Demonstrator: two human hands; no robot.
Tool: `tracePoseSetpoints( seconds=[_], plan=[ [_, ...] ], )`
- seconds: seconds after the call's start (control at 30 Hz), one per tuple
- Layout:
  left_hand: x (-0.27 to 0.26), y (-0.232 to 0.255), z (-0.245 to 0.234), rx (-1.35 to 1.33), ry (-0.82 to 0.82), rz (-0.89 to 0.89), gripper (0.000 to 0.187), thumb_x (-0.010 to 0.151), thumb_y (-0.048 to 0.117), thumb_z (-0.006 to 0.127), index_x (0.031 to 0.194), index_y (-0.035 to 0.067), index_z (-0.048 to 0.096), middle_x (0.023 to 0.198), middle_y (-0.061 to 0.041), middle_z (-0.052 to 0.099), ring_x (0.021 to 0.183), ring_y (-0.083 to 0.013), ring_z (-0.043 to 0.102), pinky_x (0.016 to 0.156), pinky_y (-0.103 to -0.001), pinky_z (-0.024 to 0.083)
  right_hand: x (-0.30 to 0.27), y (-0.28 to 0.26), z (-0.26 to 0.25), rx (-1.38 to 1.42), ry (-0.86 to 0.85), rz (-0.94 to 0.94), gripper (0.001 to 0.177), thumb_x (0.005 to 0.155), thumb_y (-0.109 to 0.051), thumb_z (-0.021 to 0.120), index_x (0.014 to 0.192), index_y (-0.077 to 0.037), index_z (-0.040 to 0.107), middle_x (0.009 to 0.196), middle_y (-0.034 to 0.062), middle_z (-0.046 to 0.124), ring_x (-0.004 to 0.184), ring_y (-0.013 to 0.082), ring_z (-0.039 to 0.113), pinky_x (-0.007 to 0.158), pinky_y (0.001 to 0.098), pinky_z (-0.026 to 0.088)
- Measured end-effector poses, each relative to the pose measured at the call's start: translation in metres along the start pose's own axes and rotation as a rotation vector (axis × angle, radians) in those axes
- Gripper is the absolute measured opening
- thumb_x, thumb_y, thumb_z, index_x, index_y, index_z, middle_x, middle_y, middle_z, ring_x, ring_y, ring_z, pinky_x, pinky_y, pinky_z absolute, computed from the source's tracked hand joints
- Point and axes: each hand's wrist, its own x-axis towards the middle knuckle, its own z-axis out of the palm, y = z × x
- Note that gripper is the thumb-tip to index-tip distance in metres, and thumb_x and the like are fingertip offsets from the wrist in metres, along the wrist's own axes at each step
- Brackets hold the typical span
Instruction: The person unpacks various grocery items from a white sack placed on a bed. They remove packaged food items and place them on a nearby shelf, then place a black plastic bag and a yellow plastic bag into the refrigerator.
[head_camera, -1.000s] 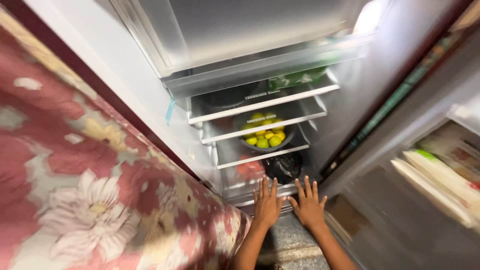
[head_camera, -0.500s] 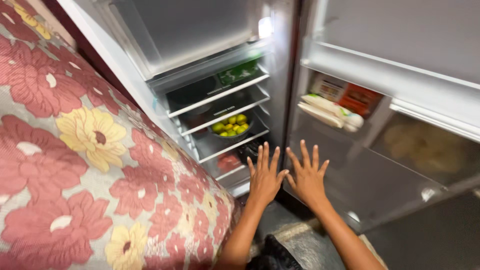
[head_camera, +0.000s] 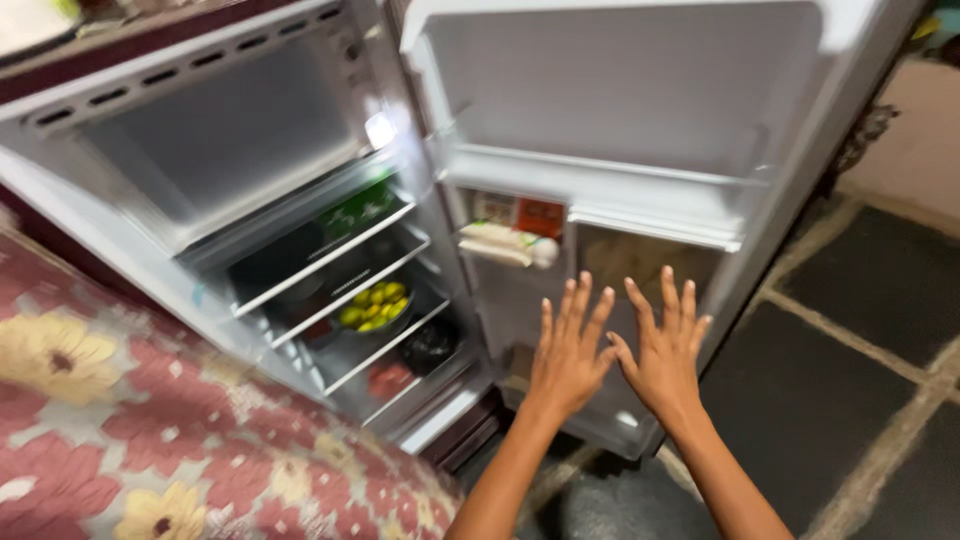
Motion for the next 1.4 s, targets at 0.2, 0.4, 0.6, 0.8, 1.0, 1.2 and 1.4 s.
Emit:
tracePoseSetpoints(
  seconds=[0.2,0.4,0.6,0.8,1.0,1.2,1.4],
  plan=[
    [0.057,0.087,0.068,-0.155,-0.03,0.251,0.079,0.1,0.046,0.062,0.166,0.016,0.032,0.176,-0.013,0.024,0.165,-0.0343,0.023,0.132,-0.057,0.019,-0.01,0.111,-0.042,-0.054,0.043,0.024,0.078,0.082,-0.028,0.068,0.154,-0.026,0.039,0.172,0.0071,0.015,0.158,0.042,0.012,0.119,0.071,0.02],
    [0.128,0.19,0.181,-0.289,-0.077,0.332,0.078,0.1,0.045,0.062,0.165,0.013,0.035,0.177,-0.015,0.025,0.166,-0.0364,0.023,0.133,-0.057,0.019,-0.007,0.266,-0.106,-0.104,0.073,0.1,0.076,0.083,-0.025,0.067,0.153,-0.022,0.039,0.171,0.0133,0.016,0.153,0.0444,0.024,0.115,0.0658,0.029],
    [0.186,0.259,0.308,-0.4,-0.126,0.214,0.077,0.101,0.047,0.059,0.164,0.01,0.035,0.176,-0.021,0.02,0.163,-0.0408,0.018,0.128,-0.061,0.015,-0.014,0.4,-0.165,-0.206,0.014,0.217,0.092,0.068,-0.022,0.075,0.152,-0.023,0.039,0.166,0.0202,0.02,0.147,0.0479,0.029,0.113,0.0615,0.034],
    [0.234,0.261,0.399,-0.33,-0.322,0.1,0.077,0.098,0.047,0.061,0.159,0.007,0.035,0.171,-0.024,0.016,0.159,-0.0416,0.014,0.121,-0.066,0.015,0.005,0.49,-0.176,-0.148,-0.111,0.195,0.088,0.074,-0.035,0.08,0.15,-0.026,0.039,0.162,0.0211,0.022,0.145,0.0464,0.03,0.114,0.0576,0.033],
    [0.296,0.227,0.484,-0.305,-0.355,-0.029,0.077,0.098,0.049,0.061,0.158,0.009,0.035,0.171,-0.023,0.013,0.158,-0.0413,0.012,0.12,-0.067,0.017,0.058,0.584,-0.146,-0.147,-0.161,0.3,0.092,0.076,-0.038,0.08,0.155,-0.029,0.034,0.167,0.0164,0.016,0.149,0.0445,0.025,0.112,0.0606,0.032],
    [0.391,0.205,0.568,-0.296,-0.456,-0.13,0.08,0.095,0.049,0.062,0.159,0.01,0.031,0.17,-0.022,0.007,0.156,-0.0402,0.007,0.117,-0.068,0.014,0.143,0.705,-0.126,-0.137,-0.142,0.295,0.094,0.073,-0.037,0.081,0.154,-0.03,0.033,0.165,0.0204,0.013,0.145,0.0479,0.026,0.114,0.0595,0.032],
    [0.517,0.2,0.646,-0.34,-0.351,-0.048,0.073,0.099,0.045,0.06,0.157,0.009,0.037,0.172,-0.023,0.014,0.158,-0.0414,0.014,0.12,-0.066,0.018,0.232,0.819,-0.121,-0.115,-0.16,0.328,0.092,0.074,-0.035,0.08,0.153,-0.031,0.034,0.165,0.0234,0.014,0.145,0.0494,0.03,0.115,0.0566,0.035]
  ],
)
